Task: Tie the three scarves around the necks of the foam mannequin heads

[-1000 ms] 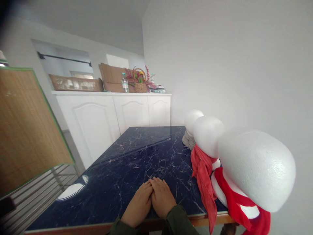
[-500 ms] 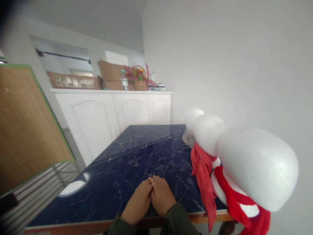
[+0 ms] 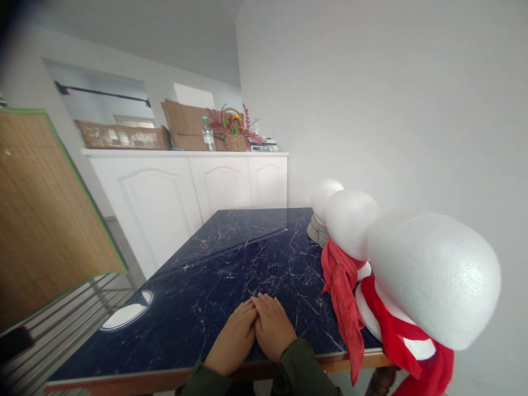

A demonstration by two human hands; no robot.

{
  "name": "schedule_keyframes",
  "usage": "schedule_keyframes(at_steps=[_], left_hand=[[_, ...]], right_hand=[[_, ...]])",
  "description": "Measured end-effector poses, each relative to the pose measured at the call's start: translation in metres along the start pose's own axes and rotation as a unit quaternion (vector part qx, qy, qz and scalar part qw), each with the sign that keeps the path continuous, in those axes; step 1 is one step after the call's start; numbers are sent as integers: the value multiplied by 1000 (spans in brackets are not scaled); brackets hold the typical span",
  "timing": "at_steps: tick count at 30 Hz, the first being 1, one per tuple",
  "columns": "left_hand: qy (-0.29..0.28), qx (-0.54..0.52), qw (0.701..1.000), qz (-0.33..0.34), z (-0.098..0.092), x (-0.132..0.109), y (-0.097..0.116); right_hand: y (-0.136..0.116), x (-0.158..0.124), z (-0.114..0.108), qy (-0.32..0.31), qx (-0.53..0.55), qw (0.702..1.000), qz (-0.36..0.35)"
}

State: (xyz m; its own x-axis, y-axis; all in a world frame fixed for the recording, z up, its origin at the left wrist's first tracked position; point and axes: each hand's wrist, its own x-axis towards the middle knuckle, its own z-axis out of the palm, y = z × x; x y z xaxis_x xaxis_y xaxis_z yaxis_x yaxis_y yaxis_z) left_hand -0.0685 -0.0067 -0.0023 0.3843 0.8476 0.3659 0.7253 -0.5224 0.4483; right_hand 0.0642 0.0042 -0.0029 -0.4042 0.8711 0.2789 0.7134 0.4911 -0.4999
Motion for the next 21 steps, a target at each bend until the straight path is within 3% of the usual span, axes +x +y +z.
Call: schedule_keyframes(at_steps=[21], left_hand=[[2, 15, 1000, 11, -2, 4, 1]], right_hand=[[2, 1, 0, -2, 17, 1000, 2]])
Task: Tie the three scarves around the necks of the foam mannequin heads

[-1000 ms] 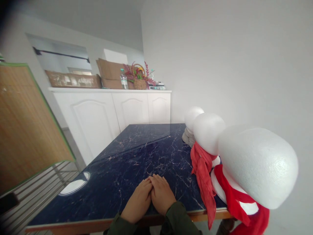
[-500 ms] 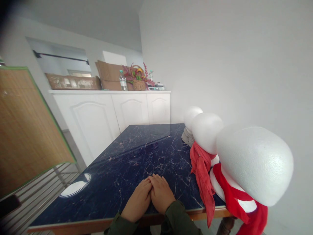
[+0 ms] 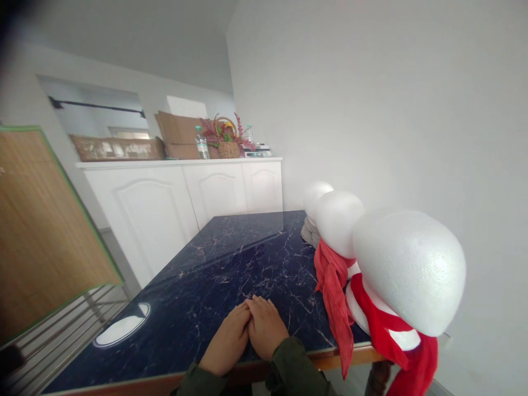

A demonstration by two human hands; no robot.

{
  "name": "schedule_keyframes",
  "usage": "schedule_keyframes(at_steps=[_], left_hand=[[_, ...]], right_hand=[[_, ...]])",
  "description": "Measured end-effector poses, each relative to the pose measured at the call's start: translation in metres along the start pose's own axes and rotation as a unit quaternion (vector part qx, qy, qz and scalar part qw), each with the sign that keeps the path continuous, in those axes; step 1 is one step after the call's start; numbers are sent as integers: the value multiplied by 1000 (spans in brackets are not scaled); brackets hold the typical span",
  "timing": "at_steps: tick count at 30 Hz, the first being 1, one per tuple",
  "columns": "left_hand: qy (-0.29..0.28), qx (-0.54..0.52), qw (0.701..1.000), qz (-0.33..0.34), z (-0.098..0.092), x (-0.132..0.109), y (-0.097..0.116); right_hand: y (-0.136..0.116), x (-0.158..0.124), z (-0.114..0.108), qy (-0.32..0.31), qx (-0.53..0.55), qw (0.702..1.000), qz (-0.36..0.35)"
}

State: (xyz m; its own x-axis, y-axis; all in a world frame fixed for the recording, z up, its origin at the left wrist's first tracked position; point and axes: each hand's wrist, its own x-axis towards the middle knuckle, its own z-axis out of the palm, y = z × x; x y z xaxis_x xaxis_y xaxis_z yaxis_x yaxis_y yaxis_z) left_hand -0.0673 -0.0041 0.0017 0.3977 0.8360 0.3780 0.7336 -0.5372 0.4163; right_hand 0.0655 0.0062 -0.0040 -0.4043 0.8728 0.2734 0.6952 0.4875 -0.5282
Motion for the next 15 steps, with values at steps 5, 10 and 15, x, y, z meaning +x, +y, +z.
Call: schedule_keyframes(at_steps=[5, 10, 15], left_hand=[[-2, 27, 1000, -7, 5, -1, -7], [40, 42, 998, 3, 9, -10, -11], [30, -26, 995, 94, 14, -7, 36]], right_hand=[[-7, -6, -4, 39, 49, 998, -9], [16, -77, -28, 269, 78, 957, -70], [86, -171, -99, 639, -3, 767, 56]])
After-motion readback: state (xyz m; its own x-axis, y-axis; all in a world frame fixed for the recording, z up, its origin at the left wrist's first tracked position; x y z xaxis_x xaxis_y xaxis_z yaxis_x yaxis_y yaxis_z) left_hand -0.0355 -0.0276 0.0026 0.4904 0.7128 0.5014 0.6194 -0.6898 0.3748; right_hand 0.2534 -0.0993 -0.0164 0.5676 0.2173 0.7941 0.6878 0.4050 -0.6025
